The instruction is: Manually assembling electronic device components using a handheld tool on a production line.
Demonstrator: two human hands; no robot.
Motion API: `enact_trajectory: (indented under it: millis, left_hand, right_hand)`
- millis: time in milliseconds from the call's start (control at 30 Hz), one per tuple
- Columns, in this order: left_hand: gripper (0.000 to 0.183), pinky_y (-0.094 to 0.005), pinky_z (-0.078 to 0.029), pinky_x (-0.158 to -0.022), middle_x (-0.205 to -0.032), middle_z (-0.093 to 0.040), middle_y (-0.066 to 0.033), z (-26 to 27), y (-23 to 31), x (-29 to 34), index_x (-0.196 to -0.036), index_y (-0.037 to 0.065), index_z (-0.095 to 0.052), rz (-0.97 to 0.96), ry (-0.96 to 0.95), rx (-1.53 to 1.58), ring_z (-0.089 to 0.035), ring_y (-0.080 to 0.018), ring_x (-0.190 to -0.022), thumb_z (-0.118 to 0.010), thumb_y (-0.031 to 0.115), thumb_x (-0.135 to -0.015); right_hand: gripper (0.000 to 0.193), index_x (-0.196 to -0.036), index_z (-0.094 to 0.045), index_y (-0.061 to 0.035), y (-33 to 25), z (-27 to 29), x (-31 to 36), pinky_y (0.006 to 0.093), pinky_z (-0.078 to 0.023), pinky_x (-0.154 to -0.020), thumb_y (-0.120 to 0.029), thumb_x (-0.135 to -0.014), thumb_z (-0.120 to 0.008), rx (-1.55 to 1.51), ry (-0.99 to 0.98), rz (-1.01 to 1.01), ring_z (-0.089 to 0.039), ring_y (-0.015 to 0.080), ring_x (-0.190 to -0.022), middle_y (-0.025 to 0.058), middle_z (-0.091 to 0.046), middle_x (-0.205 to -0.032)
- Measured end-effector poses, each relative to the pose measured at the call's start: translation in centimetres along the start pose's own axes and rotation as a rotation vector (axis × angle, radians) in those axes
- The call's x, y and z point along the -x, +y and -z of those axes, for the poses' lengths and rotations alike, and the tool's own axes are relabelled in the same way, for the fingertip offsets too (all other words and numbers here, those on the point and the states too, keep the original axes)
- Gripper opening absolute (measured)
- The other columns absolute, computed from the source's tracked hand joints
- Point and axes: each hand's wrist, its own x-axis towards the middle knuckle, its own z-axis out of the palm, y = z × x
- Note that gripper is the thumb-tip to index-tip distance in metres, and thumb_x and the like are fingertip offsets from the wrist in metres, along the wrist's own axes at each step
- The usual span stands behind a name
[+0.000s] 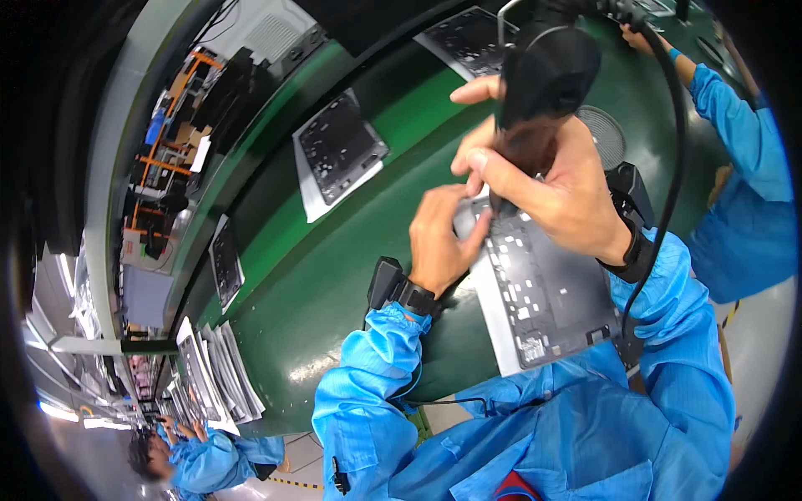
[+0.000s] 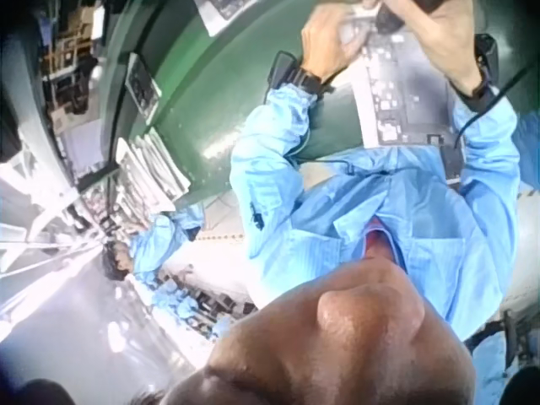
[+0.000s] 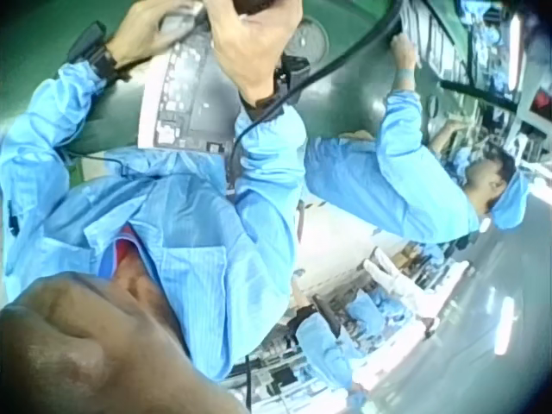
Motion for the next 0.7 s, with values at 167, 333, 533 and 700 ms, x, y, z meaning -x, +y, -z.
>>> enact_trajectory:
  millis: [167,333,533,700]
  left_hand:
    - [0.046,-0.0514,-0.045,-0.101,-0.125,-0.064,-0.0213,9.1,-14.1,-2.4,-0.121,0.000,-0.066,0.620,0.417,-0.608,-0.058,-0.0397,-0.118,-0.076,0.031,-0.088]
    - [0.072,-0.0491,-0.053,-0.099,-0.125,-0.067,-0.0286,16.3,-22.5,-5.0,-0.115,-0.005,-0.070,1.120,0.091,-0.619,-0.066,-0.0426,-0.117,-0.088,0.048,-0.070]
    - [0.050,-0.0478,-0.058,-0.093,-0.115,-0.073,-0.0266,15.9,-23.7,-7.2,-0.108,-0.005,-0.072,1.052,-0.026,-0.613,-0.070,-0.0448,-0.108,-0.082,0.030,-0.074]
    - [0.039,-0.0481,-0.058,-0.094,-0.113,-0.072,-0.0284,17.2,-23.4,-7.2,-0.105,-0.006,-0.071,0.980,-0.041,-0.720,-0.070,-0.0462,-0.107,-0.076,0.021,-0.076]
  right_hand:
    - [0.041,-0.139,-0.048,0.0039,4.5,1.4,-3.0,0.0286,-0.048,-0.092,-0.010,-0.103,-0.061,-0.024,0.137,0.204,-0.062,0.0124,-0.098,0.0086,-0.066,-0.107]
    - [0.043,-0.141,-0.045,0.0033,3.8,3.0,-4.6,0.0262,-0.046,-0.084,-0.011,-0.103,-0.059,0.123,0.278,0.262,-0.058,0.0110,-0.087,0.0044,-0.062,-0.098]
    - [0.036,-0.134,-0.049,0.0029,5.9,5.9,-4.2,0.0267,-0.044,-0.082,-0.013,-0.103,-0.060,0.203,0.341,0.240,-0.053,0.0102,-0.083,0.0018,-0.056,-0.091]
    - [0.035,-0.132,-0.050,0.0030,5.8,6.9,-4.2,0.0269,-0.044,-0.082,-0.014,-0.103,-0.059,0.227,0.336,0.235,-0.053,0.0102,-0.083,0.0016,-0.056,-0.091]
